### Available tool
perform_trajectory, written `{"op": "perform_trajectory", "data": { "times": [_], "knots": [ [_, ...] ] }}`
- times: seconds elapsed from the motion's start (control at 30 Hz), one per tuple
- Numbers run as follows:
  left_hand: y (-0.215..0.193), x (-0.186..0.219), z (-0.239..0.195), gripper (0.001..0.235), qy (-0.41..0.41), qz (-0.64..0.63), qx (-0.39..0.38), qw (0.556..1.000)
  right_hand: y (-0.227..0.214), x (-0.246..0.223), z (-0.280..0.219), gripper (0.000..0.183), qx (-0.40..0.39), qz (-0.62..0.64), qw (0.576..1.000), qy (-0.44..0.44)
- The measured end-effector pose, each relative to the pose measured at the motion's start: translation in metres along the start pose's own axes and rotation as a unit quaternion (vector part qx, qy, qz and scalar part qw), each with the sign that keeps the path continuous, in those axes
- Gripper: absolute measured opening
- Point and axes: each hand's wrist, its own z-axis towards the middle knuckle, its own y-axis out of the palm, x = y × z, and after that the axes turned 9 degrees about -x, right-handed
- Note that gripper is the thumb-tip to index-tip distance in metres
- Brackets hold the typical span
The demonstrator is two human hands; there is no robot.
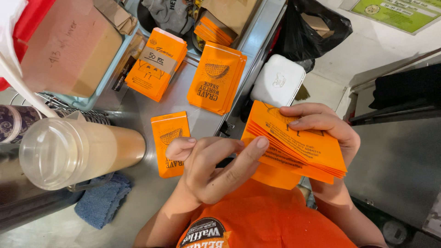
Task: The person writes on an orange packet with a marker, then folds a brown paper bag and places it in a sink. They proceed to pick up a stack of orange packets, separate them into smaller piles, and arrange them on the counter.
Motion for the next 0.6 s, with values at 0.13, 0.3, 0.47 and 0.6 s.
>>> {"op": "perform_trajectory", "data": {
  "times": [0.13, 0.3, 0.47, 0.6],
  "knots": [
    [-0.001, -0.003, 0.002, 0.041, 0.018, 0.004, 0.037, 0.999, 0.002, 0.000, 0.001, 0.021, 0.000, 0.000, 1.000, 0.000],
    [0.003, -0.007, 0.001, 0.030, 0.035, 0.010, 0.037, 0.999, 0.002, 0.000, 0.000, 0.018, -0.001, -0.006, 1.000, 0.010],
    [0.007, -0.005, 0.003, 0.039, 0.015, 0.010, 0.043, 0.999, 0.003, 0.001, 0.000, 0.017, 0.000, -0.020, 1.000, 0.019],
    [0.010, -0.004, 0.004, 0.044, 0.002, 0.020, 0.039, 0.999, 0.004, 0.004, -0.002, 0.019, 0.005, -0.008, 1.000, 0.026]
  ]
}}
